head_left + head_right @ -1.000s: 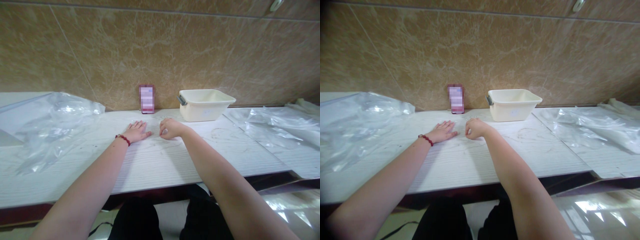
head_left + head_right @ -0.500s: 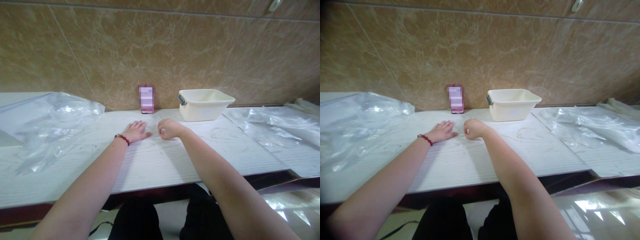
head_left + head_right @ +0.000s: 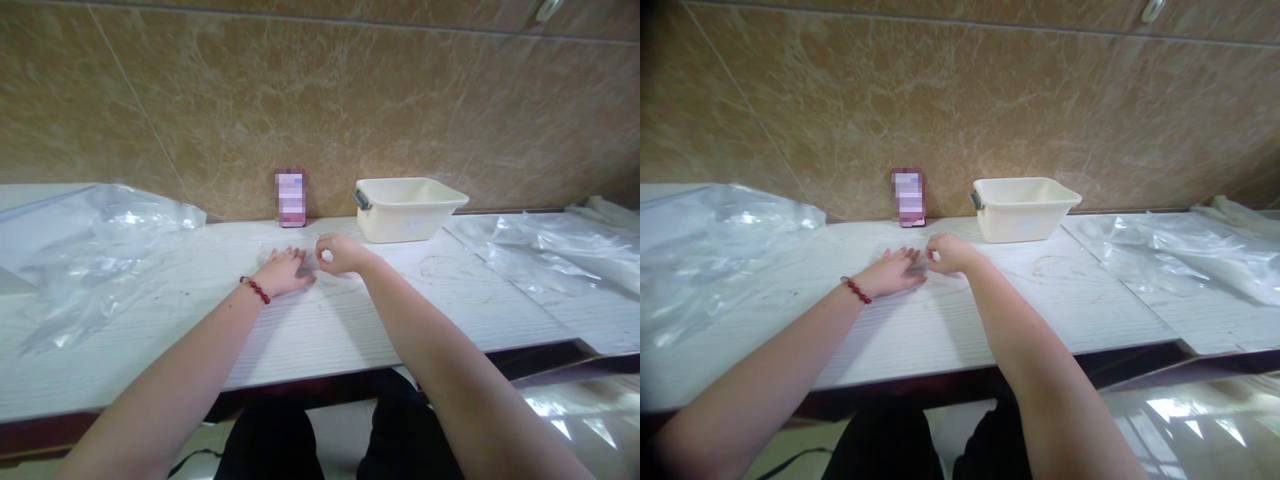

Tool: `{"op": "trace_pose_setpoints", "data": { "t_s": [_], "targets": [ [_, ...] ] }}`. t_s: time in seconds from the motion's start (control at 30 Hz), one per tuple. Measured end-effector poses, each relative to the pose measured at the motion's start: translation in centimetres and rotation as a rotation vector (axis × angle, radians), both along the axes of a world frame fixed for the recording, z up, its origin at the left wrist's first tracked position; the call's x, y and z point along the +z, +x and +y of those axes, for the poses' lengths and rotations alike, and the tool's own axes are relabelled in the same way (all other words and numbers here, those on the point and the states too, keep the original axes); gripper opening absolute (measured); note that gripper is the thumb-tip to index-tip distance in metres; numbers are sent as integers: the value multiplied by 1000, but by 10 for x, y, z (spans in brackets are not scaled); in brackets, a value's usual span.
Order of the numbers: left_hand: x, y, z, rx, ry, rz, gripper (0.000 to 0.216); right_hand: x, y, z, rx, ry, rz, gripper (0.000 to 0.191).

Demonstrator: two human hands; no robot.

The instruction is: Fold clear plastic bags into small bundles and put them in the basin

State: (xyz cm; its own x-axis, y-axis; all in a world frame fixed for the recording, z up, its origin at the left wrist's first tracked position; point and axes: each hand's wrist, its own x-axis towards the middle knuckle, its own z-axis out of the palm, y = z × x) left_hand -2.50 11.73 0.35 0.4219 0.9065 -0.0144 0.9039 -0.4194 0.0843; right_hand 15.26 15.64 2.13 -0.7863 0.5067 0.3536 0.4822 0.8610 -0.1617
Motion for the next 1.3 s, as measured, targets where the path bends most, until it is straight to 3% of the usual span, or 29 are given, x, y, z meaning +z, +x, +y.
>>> {"op": "trace_pose_setpoints", "data": {
  "t_s": [0.1, 0.2, 0.33, 0.4, 0.5, 0.57, 0.63, 0.73, 0.83, 0.9, 1.0, 1.3],
  "targets": [
    [-2, 6, -2, -1, 52, 12, 51, 1, 0, 0, -10, 31, 75, 8],
    [-2, 1, 2, 24, 68, -31, 45, 2, 0, -1, -3, 47, 187, 8],
    [11, -8, 5, 79, -52, -362, 38, 1, 0, 1, -69, -77, 487, 19],
    [22, -10, 2, 124, -170, -687, 35, 0, -1, 6, -189, -224, 679, 29],
    [40, -11, -6, 127, -442, -1239, 31, 2, -2, 13, -334, -580, 901, 43],
    [47, -12, -10, 133, -584, -1498, 31, 4, -2, 14, -308, -852, 963, 55],
    [49, -14, -10, 171, -662, -1618, 32, 8, -3, 11, -210, -1076, 954, 64],
    [42, -19, -3, 222, -727, -1653, 33, 9, -3, 3, -90, -1291, 869, 63],
    [31, -24, 7, 249, -789, -1661, 34, 4, -4, -2, -29, -1394, 793, 36],
    [25, -27, 11, 265, -826, -1663, 34, -2, -4, -1, -13, -1423, 773, 22],
    [21, -28, 12, 256, -853, -1667, 34, -10, -5, 3, -45, -1457, 792, 15],
    [23, -29, 10, 211, -788, -1557, 35, -11, -5, 6, -136, -1448, 897, 15]
  ]
}}
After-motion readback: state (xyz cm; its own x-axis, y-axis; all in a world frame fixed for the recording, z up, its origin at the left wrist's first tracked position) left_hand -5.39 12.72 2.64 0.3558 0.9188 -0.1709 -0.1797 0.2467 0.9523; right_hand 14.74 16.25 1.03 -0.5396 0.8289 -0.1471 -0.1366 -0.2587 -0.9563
